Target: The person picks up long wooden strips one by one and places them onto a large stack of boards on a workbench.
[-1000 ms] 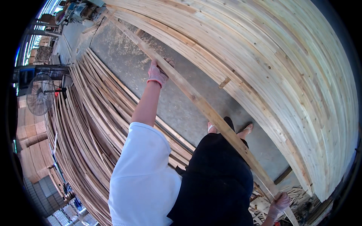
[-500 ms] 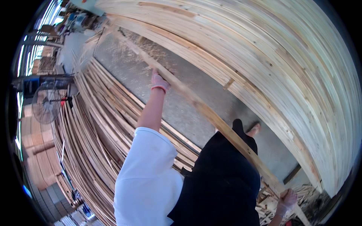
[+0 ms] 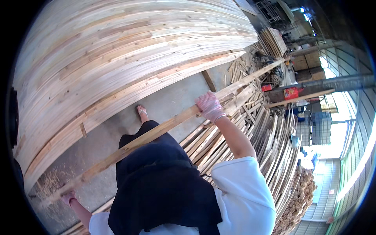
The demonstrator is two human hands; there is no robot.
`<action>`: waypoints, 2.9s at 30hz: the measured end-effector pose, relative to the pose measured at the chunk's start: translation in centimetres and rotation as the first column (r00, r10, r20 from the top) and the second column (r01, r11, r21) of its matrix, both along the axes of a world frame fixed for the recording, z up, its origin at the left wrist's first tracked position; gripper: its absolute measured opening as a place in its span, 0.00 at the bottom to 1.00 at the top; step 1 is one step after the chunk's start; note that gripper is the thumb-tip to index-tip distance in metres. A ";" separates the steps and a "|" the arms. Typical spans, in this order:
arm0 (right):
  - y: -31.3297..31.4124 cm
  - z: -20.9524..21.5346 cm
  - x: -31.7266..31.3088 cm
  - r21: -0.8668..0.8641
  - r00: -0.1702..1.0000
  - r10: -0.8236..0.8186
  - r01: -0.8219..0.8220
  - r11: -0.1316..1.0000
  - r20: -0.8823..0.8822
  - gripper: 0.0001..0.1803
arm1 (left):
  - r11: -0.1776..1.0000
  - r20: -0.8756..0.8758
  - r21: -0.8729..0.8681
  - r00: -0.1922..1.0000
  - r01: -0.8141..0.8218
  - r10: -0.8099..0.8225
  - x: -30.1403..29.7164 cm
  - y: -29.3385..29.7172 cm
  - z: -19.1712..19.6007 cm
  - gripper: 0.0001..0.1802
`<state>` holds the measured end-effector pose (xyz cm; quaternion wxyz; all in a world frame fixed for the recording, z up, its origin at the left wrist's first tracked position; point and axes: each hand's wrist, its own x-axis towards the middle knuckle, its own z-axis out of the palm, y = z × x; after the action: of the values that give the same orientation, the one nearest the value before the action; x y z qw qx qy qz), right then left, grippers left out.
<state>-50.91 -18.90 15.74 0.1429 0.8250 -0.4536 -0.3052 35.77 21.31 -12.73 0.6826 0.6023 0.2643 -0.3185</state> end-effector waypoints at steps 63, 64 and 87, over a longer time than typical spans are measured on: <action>10.4 -0.9 35.1 0.465 0.500 -0.206 -0.473 0.748 0.841 0.26 | 0.682 -0.169 -0.682 0.850 0.265 -0.499 -32.4 -10.2 20.7 0.19; 8.5 -1.2 31.2 0.540 0.494 -0.330 -0.376 0.753 0.804 0.24 | 0.642 -0.076 -0.709 0.874 0.291 -0.480 -30.2 -9.1 21.4 0.19; 9.4 3.6 36.0 0.092 0.588 0.045 -0.200 0.975 0.807 0.12 | 0.085 0.238 -0.745 0.383 0.661 -0.893 -29.2 -13.8 19.8 0.38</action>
<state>-14.88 -9.53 19.30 -0.1271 0.9123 -0.3830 0.0698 6.60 7.54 7.07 0.5327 0.2521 -0.1675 -0.7903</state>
